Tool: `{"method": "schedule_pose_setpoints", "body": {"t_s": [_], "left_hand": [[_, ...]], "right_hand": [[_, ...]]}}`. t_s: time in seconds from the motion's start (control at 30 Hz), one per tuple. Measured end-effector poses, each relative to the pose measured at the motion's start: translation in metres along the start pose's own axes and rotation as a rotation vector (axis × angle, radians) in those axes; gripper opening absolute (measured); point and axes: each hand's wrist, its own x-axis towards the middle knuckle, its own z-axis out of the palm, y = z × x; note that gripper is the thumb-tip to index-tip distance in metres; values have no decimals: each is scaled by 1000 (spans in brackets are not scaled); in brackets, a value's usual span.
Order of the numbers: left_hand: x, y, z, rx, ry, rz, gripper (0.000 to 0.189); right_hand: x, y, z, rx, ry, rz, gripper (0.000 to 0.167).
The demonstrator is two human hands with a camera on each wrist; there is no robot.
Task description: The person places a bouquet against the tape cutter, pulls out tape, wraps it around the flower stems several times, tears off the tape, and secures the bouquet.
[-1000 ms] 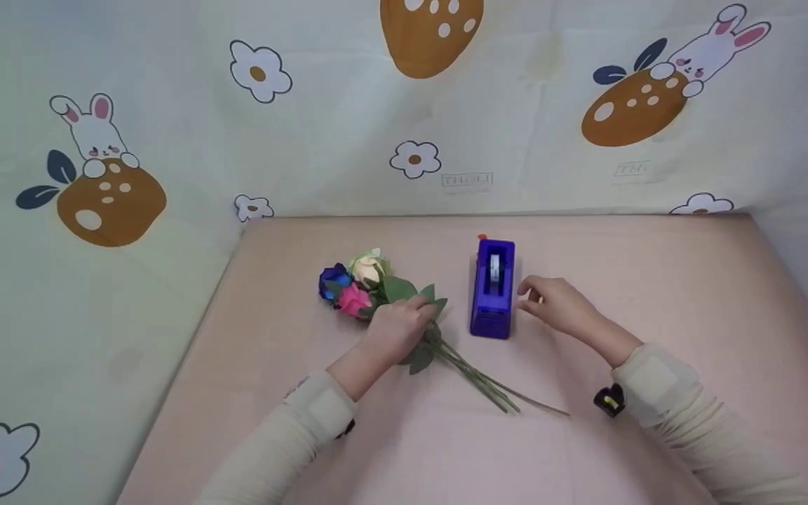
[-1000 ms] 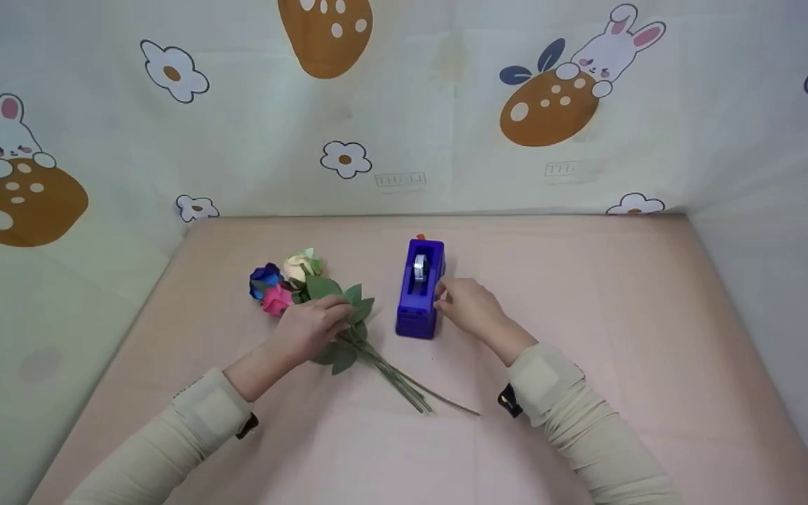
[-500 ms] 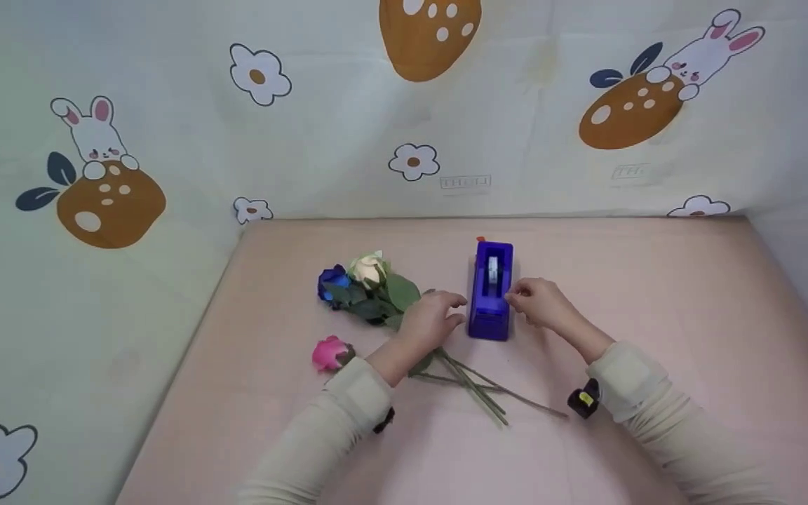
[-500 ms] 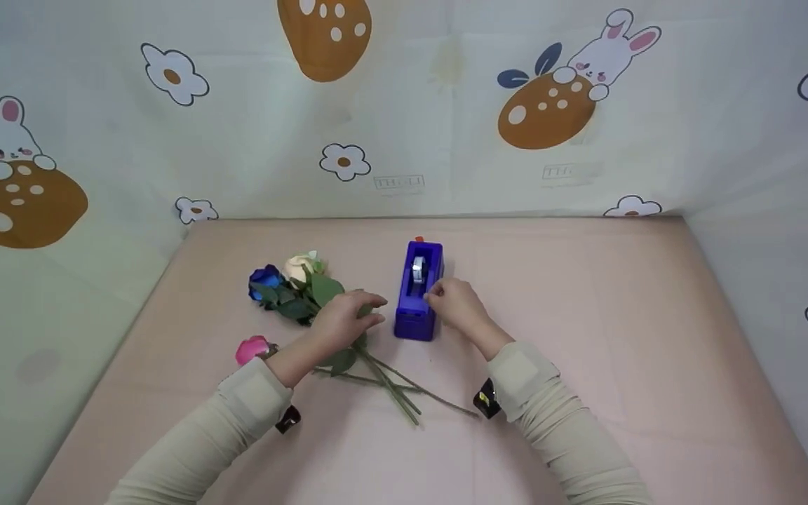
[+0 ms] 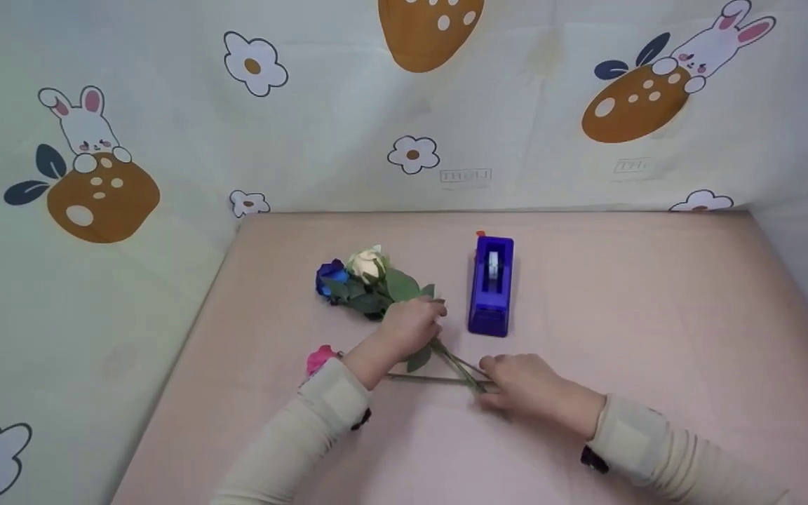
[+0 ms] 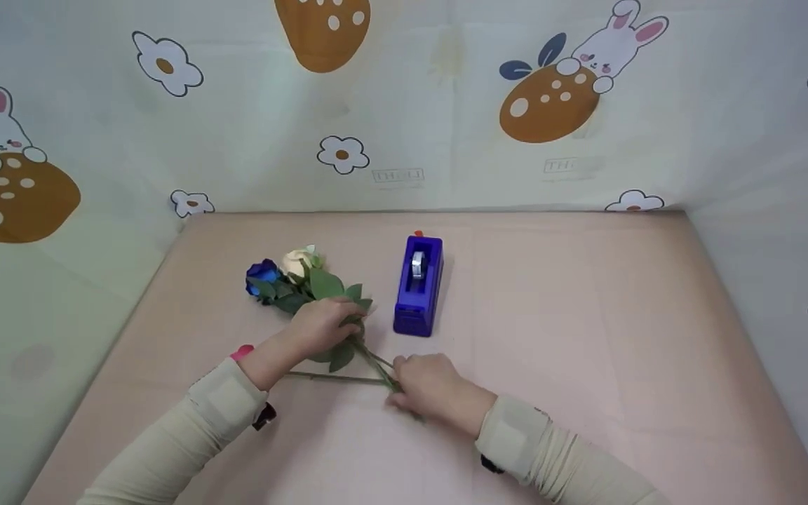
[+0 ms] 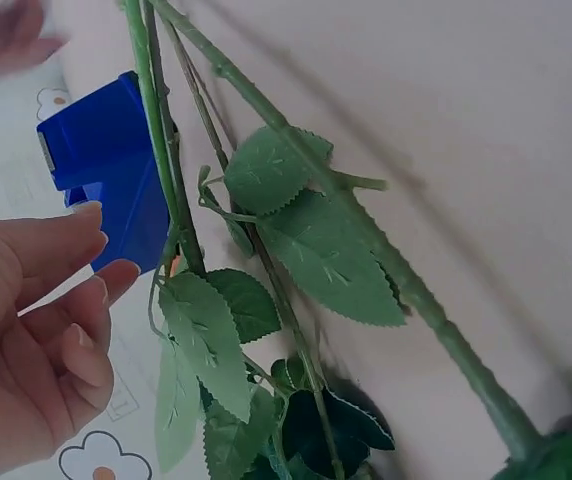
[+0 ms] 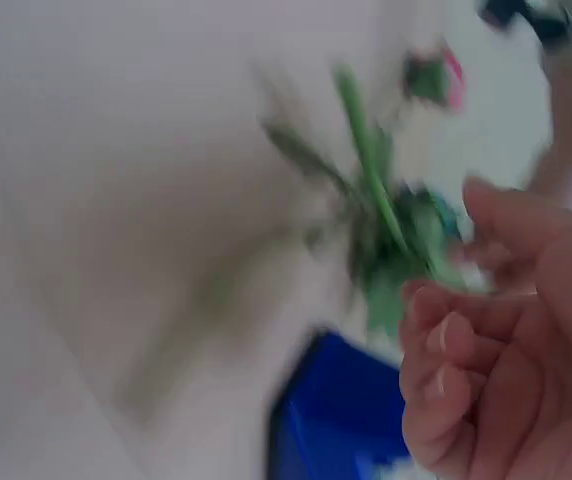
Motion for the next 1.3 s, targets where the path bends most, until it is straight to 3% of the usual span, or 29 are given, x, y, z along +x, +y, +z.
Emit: {"method": "schedule_pose_setpoints", "body": {"t_s": [0.07,0.2,0.27,0.43,0.5,0.6,0.67,0.77,0.9,1.13,1.23,1.3], "left_hand": [[0,-1,-1,-2,9,5,21],[-3,0,-4,12,19,41,13],[-6,2,-5,41,-20,72,9],[-18,14,7,236,-189,164,11],[-22,18,17,372,-192,202,8],[-27,21,31,555,-120,254,9],[-29,23,38,621,-51,283,11],[-28,24,44,638,56,320,13],[-26,25,48,630,161,349,14],[-21,25,53,623,318,390,9],[-17,26,54,627,324,374,7],[-15,28,54,642,279,360,8]], "right_hand": [[-1,-2,11,-55,11,-37,24],[2,4,19,-76,103,-15,15],[4,8,17,-66,113,7,16],[5,17,11,-67,112,18,13],[6,19,10,-64,118,18,9],[6,20,10,-5,100,30,3],[6,21,10,36,82,35,4],[5,23,10,76,64,20,5],[4,27,10,42,67,-60,2],[4,36,12,-145,113,-234,7],[6,42,13,-209,142,-305,9],[7,46,14,-247,164,-349,9]]}}
